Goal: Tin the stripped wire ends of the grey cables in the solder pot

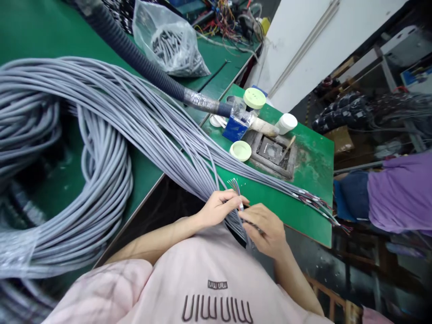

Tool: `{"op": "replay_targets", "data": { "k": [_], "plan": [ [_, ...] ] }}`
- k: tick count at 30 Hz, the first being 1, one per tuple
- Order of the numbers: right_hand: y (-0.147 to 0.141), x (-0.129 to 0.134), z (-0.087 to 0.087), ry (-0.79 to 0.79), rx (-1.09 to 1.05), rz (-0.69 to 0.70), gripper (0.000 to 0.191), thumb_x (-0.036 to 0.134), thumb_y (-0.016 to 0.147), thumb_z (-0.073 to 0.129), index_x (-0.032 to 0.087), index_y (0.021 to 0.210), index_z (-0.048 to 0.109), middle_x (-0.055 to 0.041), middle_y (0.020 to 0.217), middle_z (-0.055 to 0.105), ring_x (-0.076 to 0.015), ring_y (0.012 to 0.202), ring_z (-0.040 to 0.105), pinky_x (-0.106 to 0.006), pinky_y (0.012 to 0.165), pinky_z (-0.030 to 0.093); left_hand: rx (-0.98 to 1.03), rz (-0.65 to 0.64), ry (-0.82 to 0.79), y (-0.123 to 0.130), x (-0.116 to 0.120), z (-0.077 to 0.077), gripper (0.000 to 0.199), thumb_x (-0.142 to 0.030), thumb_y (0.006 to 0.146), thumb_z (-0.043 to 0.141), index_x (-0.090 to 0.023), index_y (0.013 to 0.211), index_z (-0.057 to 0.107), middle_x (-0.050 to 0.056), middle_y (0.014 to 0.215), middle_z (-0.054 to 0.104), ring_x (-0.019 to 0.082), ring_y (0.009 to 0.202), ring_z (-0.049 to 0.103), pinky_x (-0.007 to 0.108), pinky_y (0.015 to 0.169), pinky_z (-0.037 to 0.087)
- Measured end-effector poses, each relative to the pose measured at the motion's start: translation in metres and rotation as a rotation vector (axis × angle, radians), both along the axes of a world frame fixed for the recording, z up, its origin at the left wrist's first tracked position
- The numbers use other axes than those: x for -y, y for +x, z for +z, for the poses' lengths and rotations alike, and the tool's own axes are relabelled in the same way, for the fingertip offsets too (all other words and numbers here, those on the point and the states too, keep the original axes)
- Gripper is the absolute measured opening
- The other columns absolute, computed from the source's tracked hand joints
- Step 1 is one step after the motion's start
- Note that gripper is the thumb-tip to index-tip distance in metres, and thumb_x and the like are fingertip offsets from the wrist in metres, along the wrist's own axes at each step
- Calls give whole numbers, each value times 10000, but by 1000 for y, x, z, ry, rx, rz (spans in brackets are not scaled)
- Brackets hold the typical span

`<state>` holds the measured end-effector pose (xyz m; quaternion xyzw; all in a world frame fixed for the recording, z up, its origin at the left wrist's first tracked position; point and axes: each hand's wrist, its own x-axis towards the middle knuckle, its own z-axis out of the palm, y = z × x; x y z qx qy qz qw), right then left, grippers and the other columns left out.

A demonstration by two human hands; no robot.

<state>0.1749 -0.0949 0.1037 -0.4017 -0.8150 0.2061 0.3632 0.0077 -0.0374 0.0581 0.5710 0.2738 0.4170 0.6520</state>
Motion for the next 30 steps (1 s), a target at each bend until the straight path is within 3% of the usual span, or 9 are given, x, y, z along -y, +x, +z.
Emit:
{"op": "replay_targets", "data": {
  "k": [10, 18, 23, 30],
  "plan": [
    [-15, 15, -18, -30, 39, -16, 147, 169, 871, 553, 250, 988, 590, -35, 810, 690, -172, 744, 665, -311, 664, 547, -15, -42, -104, -7, 9, 2, 500, -540, 839, 568, -158, 528, 655, 76, 696, 715, 130, 617, 580, 262, 621, 474],
    [-12, 18, -24, -14, 38, -24, 128, 187, 877, 549, 244, 987, 580, -29, 810, 701, -173, 750, 677, -303, 658, 540, -35, -74, -159, -5, 11, 2, 511, -559, 820, 577, -151, 519, 647, 68, 676, 699, 116, 576, 546, 252, 590, 463],
    [-12, 18, -26, -16, 14, -42, 115, 194, 880, 545, 241, 976, 589, -27, 780, 692, -169, 719, 667, -299, 637, 531, -49, -89, -262, -2, 10, 2, 520, -602, 798, 578, -142, 569, 651, 31, 557, 597, 96, 523, 494, 231, 526, 415],
    [-11, 20, -29, -60, -26, -51, 124, 190, 875, 547, 250, 971, 598, -20, 763, 692, -166, 685, 658, -300, 626, 530, 31, 80, -395, 2, 6, 2, 407, -542, 708, 713, -160, 715, 572, -46, 534, 525, 64, 480, 458, 195, 490, 384]
  ]
}}
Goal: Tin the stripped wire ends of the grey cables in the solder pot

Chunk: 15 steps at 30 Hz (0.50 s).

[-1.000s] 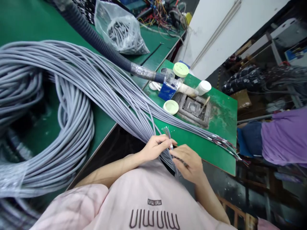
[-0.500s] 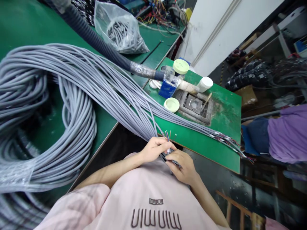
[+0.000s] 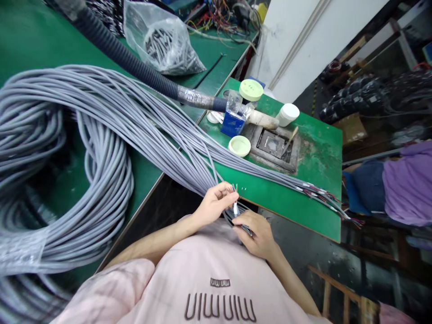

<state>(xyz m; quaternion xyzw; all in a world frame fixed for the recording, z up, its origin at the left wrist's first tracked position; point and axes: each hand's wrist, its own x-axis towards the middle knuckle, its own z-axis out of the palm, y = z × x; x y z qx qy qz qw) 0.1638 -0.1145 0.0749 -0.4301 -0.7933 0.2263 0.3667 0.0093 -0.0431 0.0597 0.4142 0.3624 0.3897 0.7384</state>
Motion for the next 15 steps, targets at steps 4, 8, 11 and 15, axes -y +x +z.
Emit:
{"op": "replay_targets", "data": {
  "k": [4, 8, 11, 15],
  "plan": [
    [1, 0, -1, -9, -18, 0, 144, 188, 871, 547, 257, 988, 597, -21, 778, 697, -170, 688, 660, -305, 634, 535, 70, 19, -18, 2, -1, -3, 352, -485, 729, 719, -170, 749, 564, -42, 592, 569, 60, 497, 484, 192, 513, 407],
    [2, 0, -1, -21, -38, -1, 143, 178, 866, 553, 244, 983, 601, -25, 778, 693, -166, 691, 655, -301, 642, 535, 68, 35, -36, 4, 0, -2, 361, -478, 709, 737, -164, 716, 559, -45, 574, 561, 56, 491, 478, 193, 516, 407],
    [2, 0, -2, -26, -52, -5, 141, 177, 864, 554, 244, 977, 603, -25, 775, 691, -164, 686, 652, -302, 639, 534, 38, 53, -54, 5, 0, 1, 387, -489, 679, 756, -164, 696, 547, -49, 550, 557, 57, 483, 473, 195, 515, 403],
    [3, 1, -4, -25, -66, -7, 137, 179, 865, 551, 242, 973, 607, -24, 778, 690, -163, 691, 653, -299, 639, 533, 35, 64, -61, 6, 1, 2, 388, -481, 673, 762, -163, 678, 540, -49, 540, 556, 57, 484, 471, 194, 520, 401]
  ]
}}
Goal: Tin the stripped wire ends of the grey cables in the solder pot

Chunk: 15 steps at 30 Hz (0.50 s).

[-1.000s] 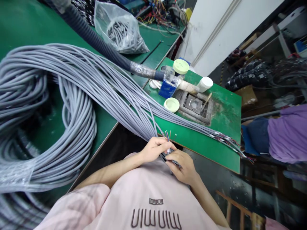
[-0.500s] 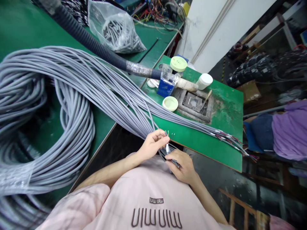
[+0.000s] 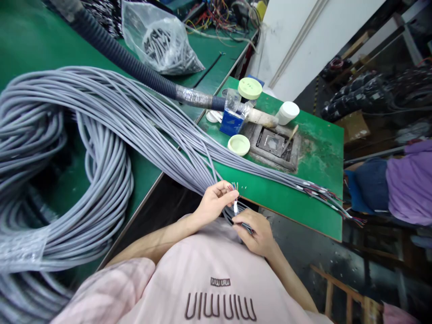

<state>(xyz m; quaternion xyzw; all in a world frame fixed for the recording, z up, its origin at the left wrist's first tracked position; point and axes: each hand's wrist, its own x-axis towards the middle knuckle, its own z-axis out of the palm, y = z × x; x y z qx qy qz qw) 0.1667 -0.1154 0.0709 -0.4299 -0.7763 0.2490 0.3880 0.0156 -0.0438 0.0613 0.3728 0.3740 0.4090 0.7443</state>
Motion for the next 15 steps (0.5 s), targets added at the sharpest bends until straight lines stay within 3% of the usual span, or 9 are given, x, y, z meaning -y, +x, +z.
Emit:
{"op": "replay_targets", "data": {
  "k": [15],
  "plan": [
    [0, 0, 1, -5, 12, -2, 112, 184, 881, 539, 219, 964, 607, -29, 780, 690, -146, 707, 642, -281, 666, 517, 47, -6, 0, 0, 2, -10, 308, -413, 716, 754, -158, 716, 580, -50, 557, 573, 51, 498, 491, 174, 534, 407]
  ]
}}
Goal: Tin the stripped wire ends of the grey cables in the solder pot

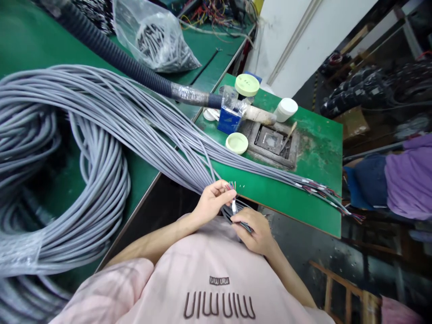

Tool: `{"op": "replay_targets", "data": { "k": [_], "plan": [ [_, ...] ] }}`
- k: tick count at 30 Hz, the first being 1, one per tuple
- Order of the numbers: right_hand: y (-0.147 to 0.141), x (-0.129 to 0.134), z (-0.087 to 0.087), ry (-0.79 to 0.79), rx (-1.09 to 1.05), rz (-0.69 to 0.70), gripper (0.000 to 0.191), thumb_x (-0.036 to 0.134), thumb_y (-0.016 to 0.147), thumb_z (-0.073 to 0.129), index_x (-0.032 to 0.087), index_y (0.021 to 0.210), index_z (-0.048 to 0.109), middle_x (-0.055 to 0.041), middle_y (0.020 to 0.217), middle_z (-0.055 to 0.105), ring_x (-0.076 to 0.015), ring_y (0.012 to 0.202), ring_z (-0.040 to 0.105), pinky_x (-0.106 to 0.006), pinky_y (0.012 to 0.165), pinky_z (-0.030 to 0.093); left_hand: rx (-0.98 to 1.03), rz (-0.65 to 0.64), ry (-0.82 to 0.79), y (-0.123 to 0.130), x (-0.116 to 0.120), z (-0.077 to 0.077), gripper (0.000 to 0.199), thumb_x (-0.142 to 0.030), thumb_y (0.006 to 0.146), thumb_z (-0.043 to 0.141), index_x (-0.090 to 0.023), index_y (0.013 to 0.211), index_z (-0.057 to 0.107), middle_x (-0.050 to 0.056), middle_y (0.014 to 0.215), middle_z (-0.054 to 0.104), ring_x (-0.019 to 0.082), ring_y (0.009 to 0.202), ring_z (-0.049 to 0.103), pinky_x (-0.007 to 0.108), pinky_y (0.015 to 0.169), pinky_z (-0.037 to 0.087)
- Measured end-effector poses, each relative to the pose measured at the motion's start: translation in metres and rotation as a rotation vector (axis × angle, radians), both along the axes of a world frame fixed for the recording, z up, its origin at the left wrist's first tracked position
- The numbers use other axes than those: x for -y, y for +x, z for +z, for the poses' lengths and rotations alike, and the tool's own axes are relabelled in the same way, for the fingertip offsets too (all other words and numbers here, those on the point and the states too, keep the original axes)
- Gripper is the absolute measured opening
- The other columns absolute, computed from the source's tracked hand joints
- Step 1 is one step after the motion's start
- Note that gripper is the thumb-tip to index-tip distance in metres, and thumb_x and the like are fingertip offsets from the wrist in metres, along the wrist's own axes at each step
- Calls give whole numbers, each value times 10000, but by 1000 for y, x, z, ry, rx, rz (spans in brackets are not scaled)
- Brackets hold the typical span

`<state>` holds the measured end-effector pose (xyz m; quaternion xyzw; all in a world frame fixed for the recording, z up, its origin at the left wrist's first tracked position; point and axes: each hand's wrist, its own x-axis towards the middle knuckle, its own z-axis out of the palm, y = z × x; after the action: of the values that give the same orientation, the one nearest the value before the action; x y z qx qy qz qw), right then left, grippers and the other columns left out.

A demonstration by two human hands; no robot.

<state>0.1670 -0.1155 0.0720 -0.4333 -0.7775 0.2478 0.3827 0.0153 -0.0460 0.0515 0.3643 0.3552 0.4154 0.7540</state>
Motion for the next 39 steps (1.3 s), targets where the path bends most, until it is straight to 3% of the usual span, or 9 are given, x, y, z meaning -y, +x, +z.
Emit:
{"op": "replay_targets", "data": {
  "k": [11, 31, 35, 39],
  "plan": [
    [1, 1, 0, -17, -20, 17, 133, 163, 872, 554, 221, 982, 603, -31, 812, 703, -146, 730, 652, -282, 676, 518, -12, 12, -10, 2, -1, 8, 375, -450, 669, 775, -154, 664, 545, -51, 527, 556, 52, 477, 480, 183, 511, 397],
    [5, 4, 2, 0, -19, -57, 183, 101, 836, 556, 219, 953, 630, -15, 773, 689, -136, 685, 636, -267, 657, 520, -20, -35, 18, 5, -3, 7, 370, -462, 680, 761, -156, 658, 556, -36, 547, 584, 61, 500, 504, 192, 530, 421],
    [36, 25, 5, 119, -48, -295, 261, 54, 799, 570, 228, 968, 669, -7, 772, 696, -146, 694, 653, -277, 638, 525, -65, -81, 39, 7, -6, 4, 361, -484, 694, 742, -152, 729, 604, -6, 590, 635, 81, 523, 536, 208, 543, 443],
    [80, 70, 4, 197, -57, -872, 128, 173, 803, 616, 187, 909, 687, -16, 692, 676, -155, 583, 637, -290, 570, 522, -173, -106, 143, 7, -10, -1, 318, -461, 736, 707, -155, 765, 627, 5, 624, 644, 102, 563, 558, 229, 569, 449]
  ]
}}
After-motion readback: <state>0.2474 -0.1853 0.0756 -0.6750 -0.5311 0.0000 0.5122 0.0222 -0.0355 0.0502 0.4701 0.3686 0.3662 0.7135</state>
